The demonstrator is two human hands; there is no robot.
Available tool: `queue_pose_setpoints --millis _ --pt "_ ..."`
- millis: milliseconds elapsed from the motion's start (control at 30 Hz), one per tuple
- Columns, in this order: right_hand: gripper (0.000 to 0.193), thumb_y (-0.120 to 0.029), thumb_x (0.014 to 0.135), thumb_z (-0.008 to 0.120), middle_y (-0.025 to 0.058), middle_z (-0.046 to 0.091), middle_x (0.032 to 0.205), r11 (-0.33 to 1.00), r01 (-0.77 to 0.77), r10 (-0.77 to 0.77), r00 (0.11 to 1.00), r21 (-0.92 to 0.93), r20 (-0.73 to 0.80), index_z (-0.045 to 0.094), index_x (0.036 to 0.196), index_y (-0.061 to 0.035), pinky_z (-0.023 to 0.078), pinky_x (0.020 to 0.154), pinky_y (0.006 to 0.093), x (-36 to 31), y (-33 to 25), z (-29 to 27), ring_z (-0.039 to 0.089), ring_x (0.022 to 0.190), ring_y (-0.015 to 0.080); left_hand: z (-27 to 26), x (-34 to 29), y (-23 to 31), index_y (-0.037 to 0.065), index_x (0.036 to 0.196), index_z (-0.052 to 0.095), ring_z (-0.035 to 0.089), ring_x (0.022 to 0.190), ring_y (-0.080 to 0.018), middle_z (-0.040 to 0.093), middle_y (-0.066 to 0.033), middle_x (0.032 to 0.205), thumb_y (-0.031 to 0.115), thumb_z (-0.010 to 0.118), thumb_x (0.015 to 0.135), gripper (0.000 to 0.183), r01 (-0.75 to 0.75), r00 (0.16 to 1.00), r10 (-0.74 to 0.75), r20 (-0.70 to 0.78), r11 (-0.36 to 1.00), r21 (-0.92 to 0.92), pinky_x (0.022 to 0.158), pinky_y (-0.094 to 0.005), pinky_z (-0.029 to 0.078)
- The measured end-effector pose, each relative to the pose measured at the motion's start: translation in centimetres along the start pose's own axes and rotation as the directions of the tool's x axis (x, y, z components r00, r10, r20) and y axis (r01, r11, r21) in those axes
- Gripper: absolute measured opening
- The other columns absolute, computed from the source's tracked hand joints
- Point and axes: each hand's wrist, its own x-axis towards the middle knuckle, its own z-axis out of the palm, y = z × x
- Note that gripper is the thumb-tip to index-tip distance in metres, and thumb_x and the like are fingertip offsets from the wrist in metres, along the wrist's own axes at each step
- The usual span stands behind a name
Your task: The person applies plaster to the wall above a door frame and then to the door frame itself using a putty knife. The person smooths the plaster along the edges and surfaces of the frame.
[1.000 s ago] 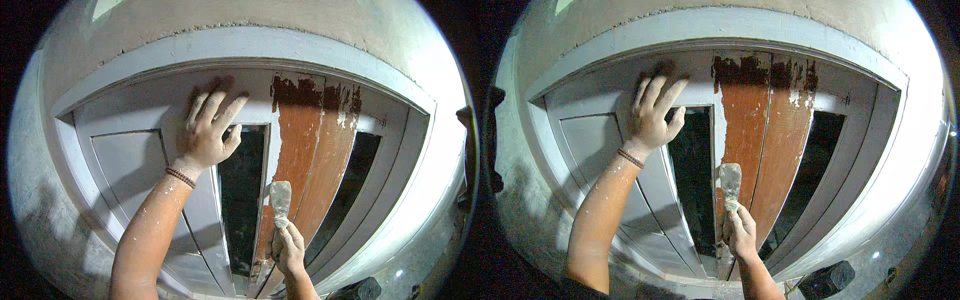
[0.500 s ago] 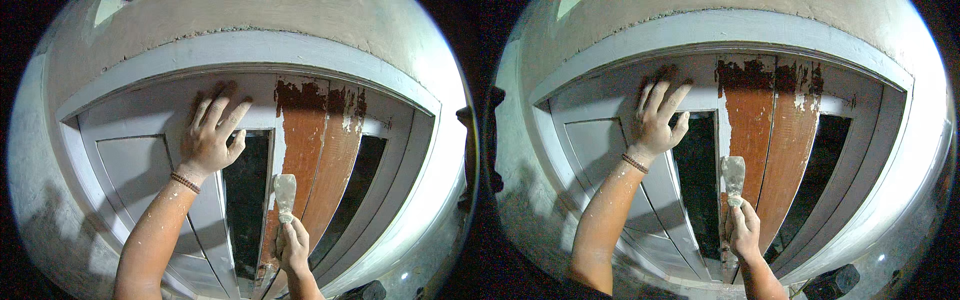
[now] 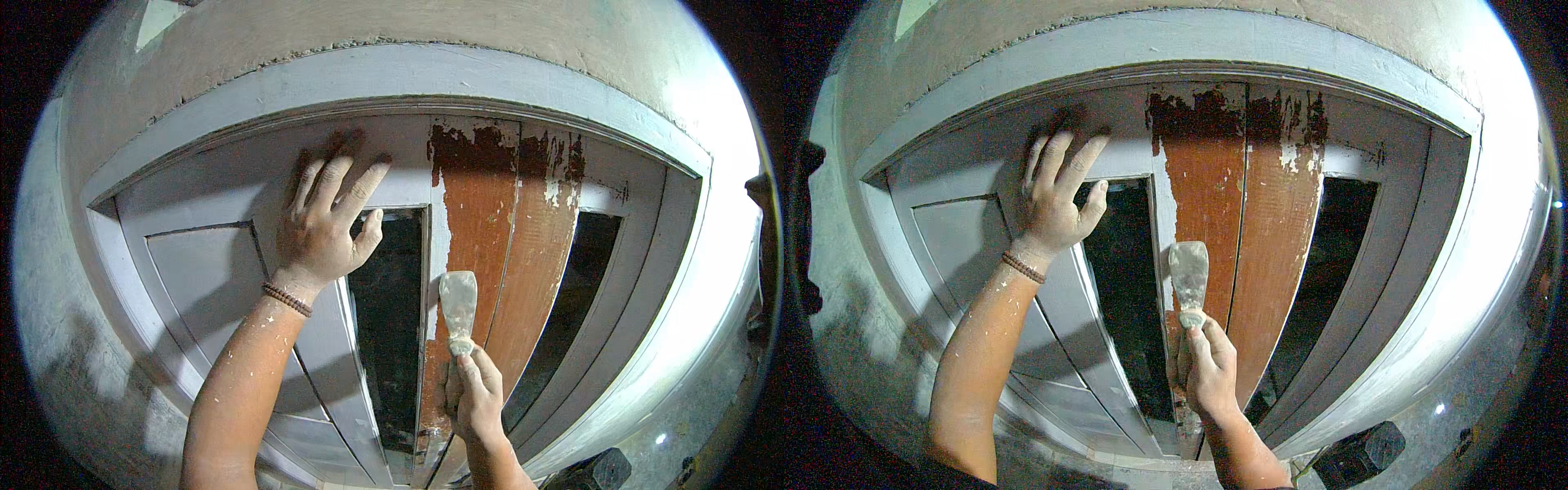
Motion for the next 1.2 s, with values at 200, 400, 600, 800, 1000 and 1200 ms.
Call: queue_pose_setpoints --millis 200,400,600,800,1000,1200 --pt "0.031 -0.02 0.113 0.05 0.0036 0.061 0.078 0.998 -0.054 0.054 0.998 -0.015 -0.012 0.062 0.131 0.0024 0.047 0.047 0.028 -0.3 -0.1 0.3 0.053 0.054 0.01 0.0 0.0 0.0 0.022 0.144 0.065 0.057 0.123 -0.0414 0.059 -0.0172 0.135 0.027 0.071 0.088 0.057 -0.01 1.0 0.01 -0.022 1.0 -0.017 0.112 -0.0559 0.048" --pt "0.031 -0.022 0.114 0.049 0.0055 0.063 0.081 0.999 -0.035 0.035 0.999 -0.004 0.015 0.061 0.133 -0.0004 0.048 0.05 0.028 0.0 0.0 0.2 0.056 0.057 0.0116 0.3 0.0 -0.3 0.022 0.144 0.065 0.058 0.118 -0.0426 0.06 -0.0189 0.13 0.028 0.072 0.088 0.057 -0.025 0.999 0.025 -0.026 1.0 -0.003 0.107 -0.0542 0.05" --pt "0.031 -0.02 0.113 0.051 0.0045 0.063 0.081 0.997 0.003 -0.002 1.0 -0.072 0.004 0.061 0.135 -0.0001 0.048 0.051 0.0273 0.0 0.7 -0.1 0.057 0.058 0.0112 0.3 -0.2 -0.2 0.022 0.144 0.065 0.057 0.12 -0.0422 0.059 -0.0183 0.132 0.028 0.073 0.087 0.059 -0.03 0.999 0.03 -0.036 1.0 0.009 0.11 -0.0556 0.049" --pt "0.031 -0.023 0.114 0.052 0.0057 0.063 0.081 0.994 -0.107 0.108 0.994 0.03 -0.018 0.061 0.134 -0.0011 0.047 0.048 0.0285 -0.7 0.0 0.3 0.057 0.056 0.0123 -0.1 -0.1 -0.1 0.017 0.143 0.066 0.054 0.127 -0.0464 0.057 -0.0212 0.137 0.026 0.073 0.088 0.056 -0.04 0.999 0.04 0.001 0.999 0.024 0.116 -0.0582 0.042" --pt "0.031 -0.023 0.113 0.052 0.0063 0.063 0.081 0.996 0.069 -0.071 0.997 0.051 0.038 0.06 0.133 -0.0008 0.046 0.047 0.0287 0.6 0.6 0.5 0.055 0.054 0.0125 0.0 0.0 -0.2 0.019 0.144 0.065 0.054 0.129 -0.0446 0.056 -0.0191 0.142 0.026 0.073 0.087 0.058 -0.028 1.0 0.028 0.004 1.0 -0.01 0.118 -0.0584 0.041" --pt "0.033 -0.022 0.114 0.05 0.0061 0.061 0.076 0.999 -0.024 0.024 1.0 0.022 -0.018 0.06 0.134 0.0014 0.046 0.045 0.0286 0.0 0.3 0.8 0.051 0.051 0.0102 0.1 -0.2 -0.3 0.02 0.145 0.064 0.054 0.13 -0.0428 0.057 -0.0174 0.143 0.027 0.072 0.088 0.058 -0.025 1.0 0.025 0.004 0.999 0.031 0.118 -0.0593 0.041"
